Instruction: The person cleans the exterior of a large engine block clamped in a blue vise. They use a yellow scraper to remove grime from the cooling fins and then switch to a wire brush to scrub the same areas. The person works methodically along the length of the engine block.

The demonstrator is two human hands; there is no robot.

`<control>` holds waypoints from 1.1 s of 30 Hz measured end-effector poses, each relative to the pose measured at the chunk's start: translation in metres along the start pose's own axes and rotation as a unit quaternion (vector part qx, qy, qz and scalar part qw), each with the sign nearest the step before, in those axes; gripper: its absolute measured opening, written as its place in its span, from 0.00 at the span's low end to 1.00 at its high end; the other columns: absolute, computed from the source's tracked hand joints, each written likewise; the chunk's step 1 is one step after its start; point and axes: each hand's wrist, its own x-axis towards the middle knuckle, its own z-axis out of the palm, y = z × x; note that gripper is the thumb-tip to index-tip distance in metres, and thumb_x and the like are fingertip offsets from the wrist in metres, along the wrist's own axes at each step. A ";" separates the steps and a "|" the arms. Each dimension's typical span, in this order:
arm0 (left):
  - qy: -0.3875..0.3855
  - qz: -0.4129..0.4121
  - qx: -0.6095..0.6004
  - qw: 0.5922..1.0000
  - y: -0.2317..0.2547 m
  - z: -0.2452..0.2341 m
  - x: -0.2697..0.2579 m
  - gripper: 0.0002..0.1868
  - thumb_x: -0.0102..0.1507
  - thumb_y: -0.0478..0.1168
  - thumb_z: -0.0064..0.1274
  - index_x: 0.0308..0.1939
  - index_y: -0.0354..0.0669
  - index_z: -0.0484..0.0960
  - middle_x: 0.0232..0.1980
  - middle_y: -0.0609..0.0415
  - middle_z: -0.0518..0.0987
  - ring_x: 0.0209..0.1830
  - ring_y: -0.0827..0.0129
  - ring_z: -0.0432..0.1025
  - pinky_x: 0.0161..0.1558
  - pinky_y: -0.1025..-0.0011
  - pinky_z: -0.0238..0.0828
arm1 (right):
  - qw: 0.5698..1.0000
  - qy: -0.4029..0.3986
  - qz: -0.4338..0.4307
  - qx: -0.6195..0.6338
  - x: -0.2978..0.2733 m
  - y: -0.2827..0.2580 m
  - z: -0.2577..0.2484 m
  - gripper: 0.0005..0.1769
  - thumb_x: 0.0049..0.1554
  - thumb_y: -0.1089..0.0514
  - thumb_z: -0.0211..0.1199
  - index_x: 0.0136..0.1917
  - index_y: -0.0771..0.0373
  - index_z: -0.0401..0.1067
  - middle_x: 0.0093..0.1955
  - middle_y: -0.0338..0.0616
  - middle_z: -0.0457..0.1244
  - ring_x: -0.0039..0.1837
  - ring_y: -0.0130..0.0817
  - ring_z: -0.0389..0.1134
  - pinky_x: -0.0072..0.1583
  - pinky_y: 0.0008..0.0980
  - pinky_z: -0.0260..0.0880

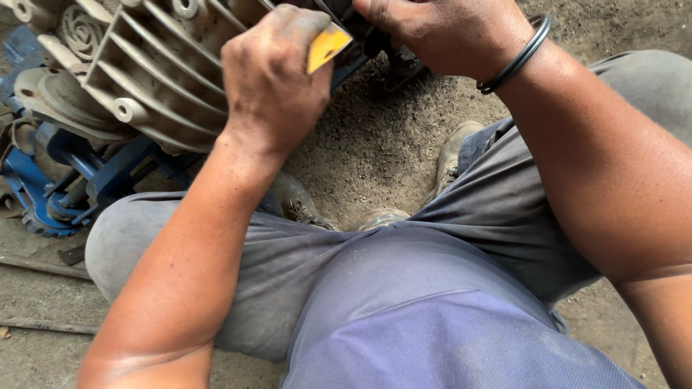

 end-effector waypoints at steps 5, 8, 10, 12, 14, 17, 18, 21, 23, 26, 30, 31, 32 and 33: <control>0.039 0.001 -0.043 0.998 -0.002 -0.001 -0.001 0.07 0.66 0.25 0.58 0.48 0.34 0.82 0.45 0.45 0.83 0.41 0.57 0.81 0.43 0.67 0.81 | 0.965 0.029 -0.173 -0.195 0.000 0.004 0.000 0.08 0.66 0.66 0.60 0.58 0.63 0.75 0.43 0.43 0.66 0.42 0.34 0.69 0.41 0.30 0.67; 0.034 0.025 0.015 0.999 0.002 0.007 -0.003 0.08 0.64 0.31 0.60 0.46 0.34 0.80 0.45 0.46 0.82 0.42 0.57 0.81 0.44 0.65 0.81 | 0.974 0.006 -0.148 -0.170 0.005 0.003 0.000 0.06 0.66 0.67 0.60 0.55 0.63 0.76 0.41 0.43 0.66 0.41 0.33 0.69 0.41 0.30 0.66; 0.012 0.011 0.020 1.000 0.000 0.012 -0.003 0.07 0.65 0.27 0.58 0.47 0.35 0.81 0.43 0.48 0.82 0.38 0.60 0.80 0.39 0.66 0.79 | 0.988 0.005 -0.132 -0.074 0.001 -0.001 0.000 0.03 0.70 0.67 0.60 0.55 0.63 0.74 0.43 0.42 0.66 0.44 0.30 0.69 0.45 0.28 0.67; 0.002 0.006 0.018 1.000 -0.001 0.014 -0.006 0.06 0.66 0.27 0.58 0.46 0.37 0.81 0.40 0.49 0.82 0.36 0.60 0.80 0.37 0.65 0.78 | 0.992 0.007 -0.062 0.109 -0.005 -0.009 0.002 0.01 0.72 0.66 0.62 0.55 0.64 0.74 0.44 0.42 0.66 0.44 0.28 0.68 0.48 0.29 0.68; 0.005 0.009 0.011 1.000 -0.002 0.012 -0.009 0.05 0.67 0.30 0.61 0.43 0.38 0.80 0.38 0.50 0.80 0.35 0.58 0.79 0.38 0.62 0.77 | 0.969 0.014 -0.042 0.245 -0.007 -0.016 0.004 0.00 0.74 0.67 0.61 0.58 0.65 0.72 0.49 0.43 0.68 0.50 0.27 0.69 0.53 0.28 0.71; -0.060 -0.003 0.026 0.998 -0.003 0.013 -0.005 0.03 0.68 0.31 0.61 0.43 0.37 0.81 0.36 0.50 0.80 0.31 0.61 0.78 0.33 0.64 0.76 | 0.953 0.028 -0.105 0.282 -0.005 -0.025 0.003 0.04 0.75 0.70 0.58 0.61 0.66 0.70 0.58 0.44 0.69 0.59 0.27 0.72 0.60 0.26 0.75; -0.044 0.012 0.020 0.999 -0.002 0.010 -0.006 0.03 0.67 0.31 0.60 0.43 0.37 0.81 0.37 0.50 0.80 0.32 0.60 0.78 0.35 0.63 0.76 | 0.957 0.033 -0.104 0.270 -0.003 -0.028 0.003 0.03 0.75 0.70 0.60 0.61 0.66 0.71 0.56 0.43 0.69 0.58 0.27 0.72 0.59 0.26 0.75; 0.007 0.046 0.013 0.999 0.001 0.001 -0.004 0.03 0.66 0.30 0.59 0.43 0.36 0.81 0.40 0.50 0.80 0.35 0.58 0.78 0.38 0.63 0.77 | 0.965 0.033 -0.054 0.256 -0.001 -0.037 -0.002 0.02 0.73 0.67 0.61 0.59 0.65 0.72 0.51 0.44 0.67 0.52 0.29 0.70 0.54 0.27 0.73; 0.044 0.052 0.025 0.997 0.001 -0.003 -0.005 0.04 0.65 0.27 0.57 0.43 0.35 0.81 0.40 0.49 0.80 0.36 0.58 0.79 0.38 0.64 0.77 | 0.968 0.038 -0.041 0.245 0.000 -0.040 -0.004 0.02 0.72 0.67 0.61 0.59 0.65 0.73 0.50 0.45 0.68 0.50 0.31 0.70 0.53 0.28 0.73; 0.019 0.033 0.014 0.999 0.001 0.009 -0.010 0.03 0.66 0.28 0.56 0.44 0.36 0.80 0.42 0.48 0.81 0.39 0.59 0.79 0.42 0.65 0.79 | 0.972 0.048 -0.088 0.214 0.004 -0.041 -0.003 0.03 0.72 0.67 0.61 0.59 0.65 0.73 0.52 0.45 0.69 0.53 0.32 0.72 0.55 0.30 0.73; 0.015 -0.006 0.015 1.000 0.000 0.020 -0.013 0.02 0.67 0.29 0.59 0.41 0.35 0.80 0.39 0.47 0.79 0.37 0.55 0.78 0.39 0.61 0.77 | 0.964 0.020 -0.122 0.237 0.007 -0.039 -0.004 0.04 0.74 0.66 0.58 0.60 0.65 0.72 0.54 0.45 0.70 0.57 0.33 0.73 0.60 0.30 0.75; 0.024 -0.013 0.011 1.000 -0.001 0.019 -0.016 0.02 0.66 0.29 0.57 0.42 0.35 0.80 0.40 0.46 0.79 0.38 0.55 0.79 0.41 0.61 0.78 | 0.965 0.018 -0.124 0.230 0.007 -0.036 -0.005 0.04 0.73 0.66 0.59 0.61 0.65 0.72 0.54 0.45 0.70 0.57 0.34 0.73 0.60 0.30 0.75; 0.030 -0.021 0.005 0.999 -0.001 0.020 -0.019 0.02 0.66 0.29 0.56 0.42 0.35 0.79 0.41 0.46 0.79 0.39 0.54 0.79 0.43 0.61 0.79 | 0.967 0.016 -0.124 0.224 0.005 -0.034 -0.005 0.05 0.73 0.65 0.59 0.61 0.65 0.73 0.54 0.46 0.70 0.57 0.35 0.73 0.60 0.31 0.75; 0.026 -0.014 -0.005 1.000 -0.002 0.022 -0.020 0.02 0.66 0.29 0.55 0.42 0.34 0.80 0.41 0.46 0.79 0.39 0.55 0.79 0.42 0.62 0.79 | 0.973 0.025 -0.124 0.191 0.007 -0.031 -0.003 0.05 0.72 0.66 0.60 0.61 0.65 0.73 0.54 0.48 0.70 0.55 0.37 0.73 0.58 0.33 0.74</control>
